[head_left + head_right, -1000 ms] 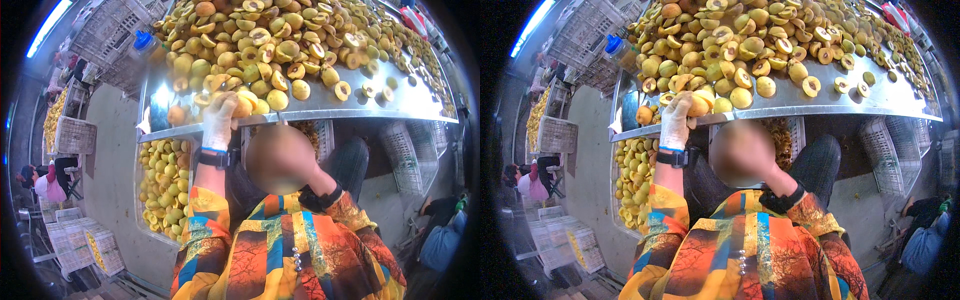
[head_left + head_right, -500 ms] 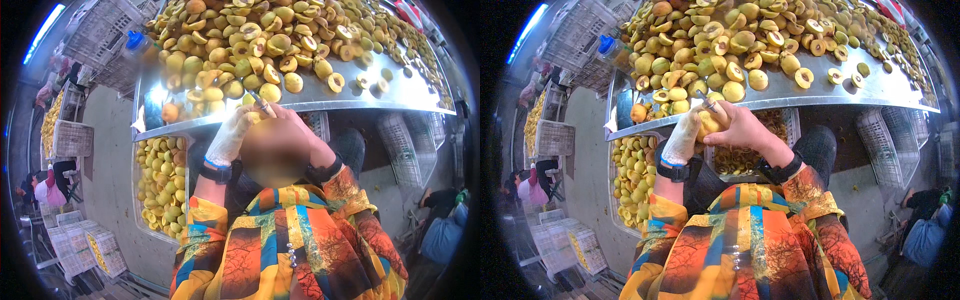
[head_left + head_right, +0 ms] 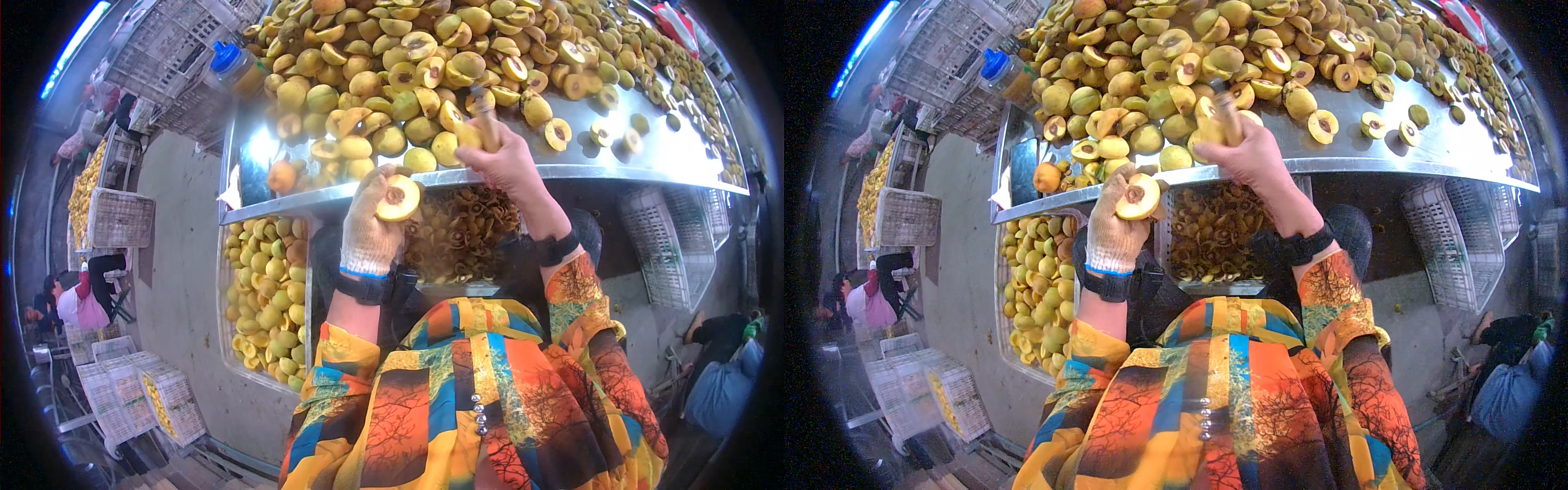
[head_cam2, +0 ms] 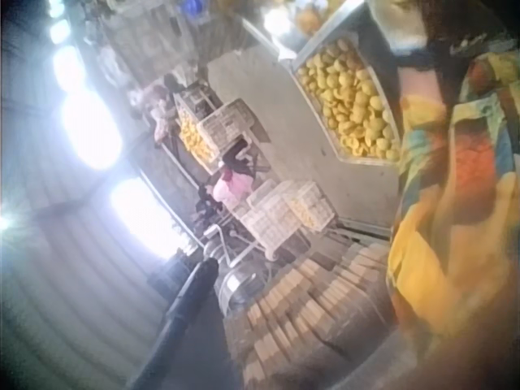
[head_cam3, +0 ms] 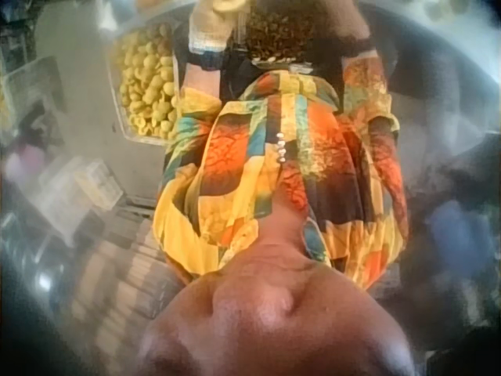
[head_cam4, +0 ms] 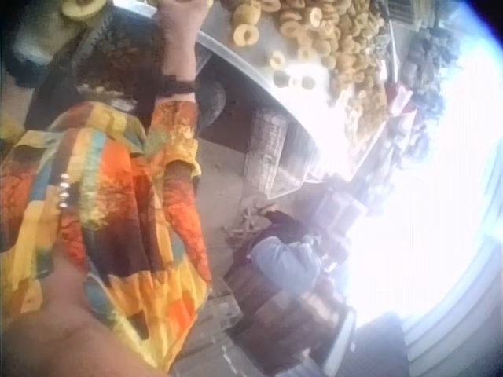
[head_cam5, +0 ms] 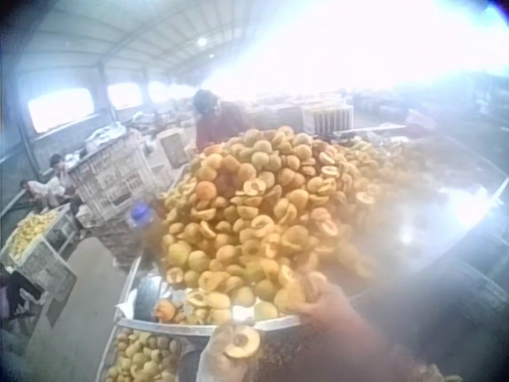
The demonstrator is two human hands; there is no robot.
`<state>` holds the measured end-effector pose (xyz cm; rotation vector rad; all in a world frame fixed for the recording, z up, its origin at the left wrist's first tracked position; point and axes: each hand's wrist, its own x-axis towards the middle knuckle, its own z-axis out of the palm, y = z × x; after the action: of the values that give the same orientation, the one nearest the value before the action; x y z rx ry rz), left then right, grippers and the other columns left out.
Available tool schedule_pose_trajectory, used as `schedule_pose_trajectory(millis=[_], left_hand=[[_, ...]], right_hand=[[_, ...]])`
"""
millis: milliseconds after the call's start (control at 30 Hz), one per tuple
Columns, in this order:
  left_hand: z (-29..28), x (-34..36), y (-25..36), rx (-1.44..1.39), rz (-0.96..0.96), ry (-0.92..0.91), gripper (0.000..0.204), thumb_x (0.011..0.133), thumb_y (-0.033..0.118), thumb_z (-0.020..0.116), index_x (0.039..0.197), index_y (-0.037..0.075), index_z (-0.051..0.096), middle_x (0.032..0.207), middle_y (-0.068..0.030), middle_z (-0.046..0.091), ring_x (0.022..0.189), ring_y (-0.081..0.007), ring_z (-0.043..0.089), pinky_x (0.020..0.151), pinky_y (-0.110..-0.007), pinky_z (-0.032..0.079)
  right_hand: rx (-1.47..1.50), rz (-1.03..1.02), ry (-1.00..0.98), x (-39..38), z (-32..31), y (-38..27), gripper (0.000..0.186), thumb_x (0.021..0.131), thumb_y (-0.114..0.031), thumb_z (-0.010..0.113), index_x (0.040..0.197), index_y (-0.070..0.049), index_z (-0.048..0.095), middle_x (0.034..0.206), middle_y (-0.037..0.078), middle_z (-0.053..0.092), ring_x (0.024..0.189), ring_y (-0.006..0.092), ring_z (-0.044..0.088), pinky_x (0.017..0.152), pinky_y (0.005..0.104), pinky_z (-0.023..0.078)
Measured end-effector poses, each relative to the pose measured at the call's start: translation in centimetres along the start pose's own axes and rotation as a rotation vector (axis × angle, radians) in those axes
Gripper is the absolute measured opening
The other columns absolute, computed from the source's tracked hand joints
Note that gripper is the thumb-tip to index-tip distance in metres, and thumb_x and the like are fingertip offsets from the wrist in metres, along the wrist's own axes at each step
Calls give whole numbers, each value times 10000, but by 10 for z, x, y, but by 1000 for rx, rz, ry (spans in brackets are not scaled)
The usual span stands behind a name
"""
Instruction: The person sits at a metal table and repeatedly picks up yellow fruit, cuts them in half with a knife, and removes the pits by hand. The pitted halves are placed on the table surface while the pits are discarded into a container below.
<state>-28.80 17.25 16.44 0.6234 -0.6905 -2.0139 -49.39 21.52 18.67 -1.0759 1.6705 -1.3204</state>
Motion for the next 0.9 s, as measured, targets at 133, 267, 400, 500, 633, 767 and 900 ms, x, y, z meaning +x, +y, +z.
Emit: schedule_pose_trajectory(millis=[133, 267, 400, 500, 633, 767, 900], left_hand=[[-6, 2, 5, 18, -47, 57, 535, 892, 492, 437, 1169, 35, 460, 1050, -212, 560, 799, -314, 611, 627, -376, 529], [3, -1, -4, 142, -24, 44, 679, 864, 588, 419, 1227, 14, 400, 1012, -185, 579, 780, -278, 609, 649, -343, 518], [-3, 2, -17, 202, -125, 169, 625, 883, 569, 399, 1098, -11, 485, 958, -154, 595, 795, -241, 597, 702, -339, 509], [-13, 3, -26, 26, -282, 240, 534, 910, 526, 374, 963, 28, 559, 906, -137, 610, 800, -248, 592, 704, -353, 503], [6, -10, -20, -28, -323, 282, 487, 917, 493, 386, 983, 43, 559, 914, -105, 609, 818, -245, 584, 714, -356, 494], [5, -11, -26, 177, -199, 157, 443, 917, 467, 413, 995, 59, 568, 897, -67, 604, 805, -187, 578, 703, -304, 472], [4, -12, -27, 37, -352, 48, 366, 917, 398, 454, 1012, 64, 570, 892, -35, 592, 814, -146, 569, 689, -278, 457]], right_hand=[[-692, -144, 6, -8, 9, 10, 579, 740, -413, 703, 1101, 3, 523, 853, 172, 638, 726, 267, 624, 665, 394, 500], [-131, 117, -193, -49, 38, -1, 570, 747, -339, 722, 1137, 22, 515, 891, 152, 636, 789, 204, 613, 751, 321, 491], [113, 7, -156, -60, 62, 29, 479, 751, -250, 724, 1135, -22, 551, 907, 108, 649, 803, 127, 582, 736, 304, 477], [18, 41, -103, -64, 60, 25, 454, 743, -247, 725, 1121, -52, 567, 852, 122, 653, 768, 160, 614, 718, 314, 481], [-134, -46, -81, -67, 63, 25, 437, 733, -244, 716, 1119, -95, 574, 827, 167, 642, 764, 296, 640, 693, 328, 490], [-162, -74, -84, -69, 61, 18, 361, 727, -209, 706, 1048, -85, 596, 795, 165, 636, 743, 319, 632, 660, 340, 493], [-157, -79, -35, -67, 56, 22, 275, 721, -189, 700, 948, -66, 606, 741, 166, 620, 710, 326, 622, 627, 348, 489]])
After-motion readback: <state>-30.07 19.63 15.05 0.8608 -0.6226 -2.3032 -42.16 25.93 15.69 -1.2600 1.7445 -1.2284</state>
